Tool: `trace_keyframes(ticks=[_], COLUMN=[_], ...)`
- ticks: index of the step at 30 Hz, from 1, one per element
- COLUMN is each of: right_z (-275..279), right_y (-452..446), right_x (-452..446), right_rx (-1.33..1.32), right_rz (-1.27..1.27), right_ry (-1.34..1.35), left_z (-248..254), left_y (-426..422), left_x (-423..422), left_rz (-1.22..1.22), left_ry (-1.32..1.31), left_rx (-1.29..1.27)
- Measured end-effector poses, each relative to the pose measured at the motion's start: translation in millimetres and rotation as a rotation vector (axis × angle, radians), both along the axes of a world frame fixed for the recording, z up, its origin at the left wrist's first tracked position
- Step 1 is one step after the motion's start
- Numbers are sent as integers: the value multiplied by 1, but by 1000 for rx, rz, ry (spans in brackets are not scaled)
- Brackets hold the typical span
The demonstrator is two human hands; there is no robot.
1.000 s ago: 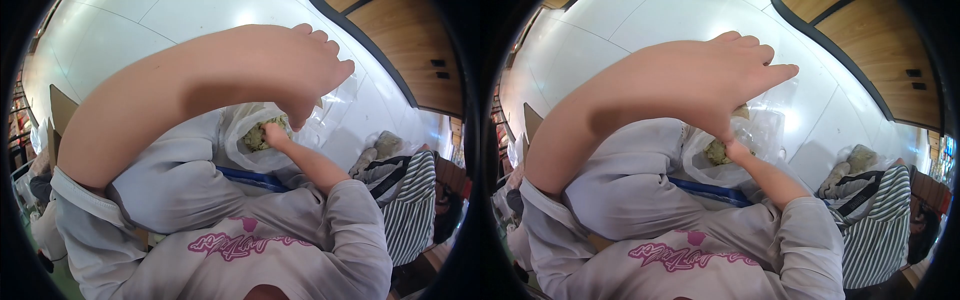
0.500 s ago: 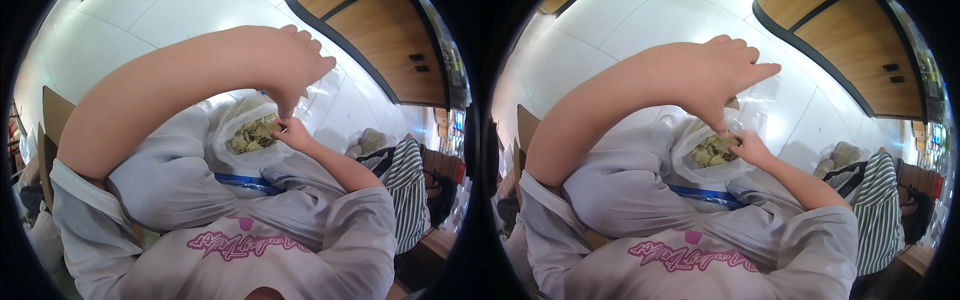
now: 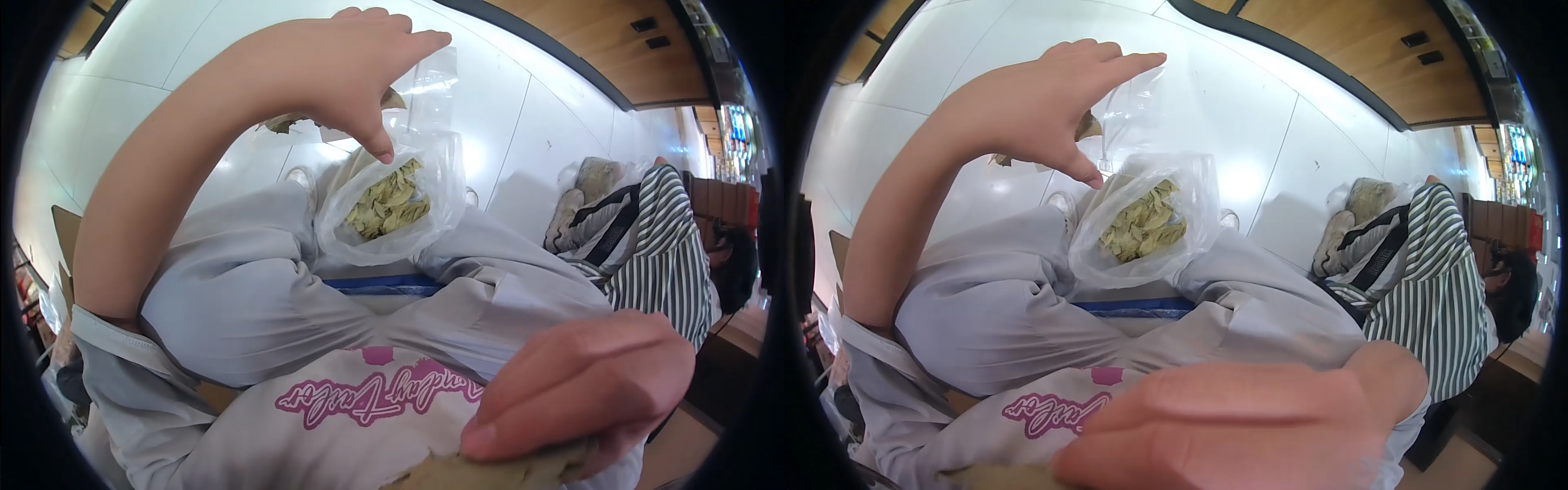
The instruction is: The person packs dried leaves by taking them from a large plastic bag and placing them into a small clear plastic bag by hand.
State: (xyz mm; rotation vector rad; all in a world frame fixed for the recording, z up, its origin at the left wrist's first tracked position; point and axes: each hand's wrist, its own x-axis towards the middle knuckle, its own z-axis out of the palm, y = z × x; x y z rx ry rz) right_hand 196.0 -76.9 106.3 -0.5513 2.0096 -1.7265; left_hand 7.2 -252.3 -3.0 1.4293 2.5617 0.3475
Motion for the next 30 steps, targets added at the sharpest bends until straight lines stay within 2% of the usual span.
trace_keyframes(ticks=[4, 7, 10, 13, 14, 16, 19, 22, 25, 26, 29, 30], right_z=[-30, -11, 3, -14, -22, -23, -19, -37, -38, -31, -21, -26], right_y=[-10, -8, 4, 2, -3, -5, -3, -4, 5, 20, 24, 27], right_x=[10, 8, -2, -9, -12, -14, -9, 7, 2, -17, -34, -35], right_rx=[-213, -155, -84, -137, -179, -220, -119, -238, -232, -144, 124, 177], right_rz=[-150, -204, -89, -29, -50, -73, -97, -179, -219, 57, 14, -105], right_ry=[367, 265, -25, 65, 279, 494, 363, 306, 349, 258, 202, 157], left_z=[-5, -8, -10, -12, -11, -11, -12, -13, -9, -9, -12, -14], left_y=[-2, -4, -2, -2, -1, 0, 2, 1, 3, 3, 4, 4], left_x=[-3, -6, -5, -6, -6, -6, -5, -4, -3, -3, -6, -9], left_rz=[-3, -28, -19, -40, -38, -37, -59, -62, -85, -86, -92, -98], left_ry=[-21, -14, -4, 5, -26, -58, -63, -63, -100, -118, -123, -116], left_rx=[-4, 21, 5, 19, 11, 3, -8, 27, 55, 71, 104, 121])
